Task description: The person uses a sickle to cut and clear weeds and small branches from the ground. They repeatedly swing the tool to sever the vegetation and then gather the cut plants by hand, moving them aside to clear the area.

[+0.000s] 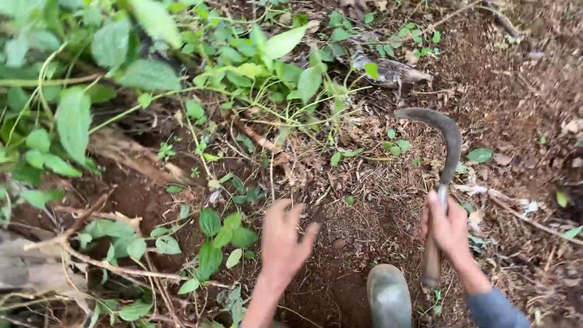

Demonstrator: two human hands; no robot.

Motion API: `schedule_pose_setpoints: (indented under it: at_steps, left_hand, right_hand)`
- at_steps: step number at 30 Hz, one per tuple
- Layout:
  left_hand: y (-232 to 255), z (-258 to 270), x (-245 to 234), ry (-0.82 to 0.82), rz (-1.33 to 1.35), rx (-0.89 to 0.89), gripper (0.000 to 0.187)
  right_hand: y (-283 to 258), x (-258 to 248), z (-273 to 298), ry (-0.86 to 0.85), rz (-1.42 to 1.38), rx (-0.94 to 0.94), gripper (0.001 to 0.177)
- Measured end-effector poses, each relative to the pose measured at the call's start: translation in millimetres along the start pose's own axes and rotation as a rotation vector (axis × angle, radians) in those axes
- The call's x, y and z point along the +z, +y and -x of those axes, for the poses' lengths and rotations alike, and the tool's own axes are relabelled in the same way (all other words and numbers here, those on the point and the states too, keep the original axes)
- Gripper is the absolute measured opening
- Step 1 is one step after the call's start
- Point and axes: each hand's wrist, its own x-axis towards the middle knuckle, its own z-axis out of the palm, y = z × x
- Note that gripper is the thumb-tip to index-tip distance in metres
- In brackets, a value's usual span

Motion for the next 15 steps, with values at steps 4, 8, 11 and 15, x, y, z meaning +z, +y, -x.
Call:
schedule_pose_setpoints:
  at_steps: [4,8,11,15]
  left_hand:
    - [24.0,-38.3,70.4,-0.119,-0.173,0.426,0.076]
    - [71.4,-100.9,67.8,-0.291,-0.182,0.522,0.116]
    - [107.3,-153.2,72.0,-0.359,-0.133,0.483,0.117]
    - [107.5,-216.8,129.8,-0.633,-0.404,0.187,0.127]
  right_hand:
    - [-10.9,11.4,-48.5,-0.126,-0.336,0.369,0.032]
    - [43.0,24.8,16.4,-0.457,-0.156,0.422,0.053]
    - [98.7,14.7,32.8,-0.516,-0.186,0.347,0.052]
    - [78.1,-17.6,34.5,-0.313,-0.354,0.436,0.035]
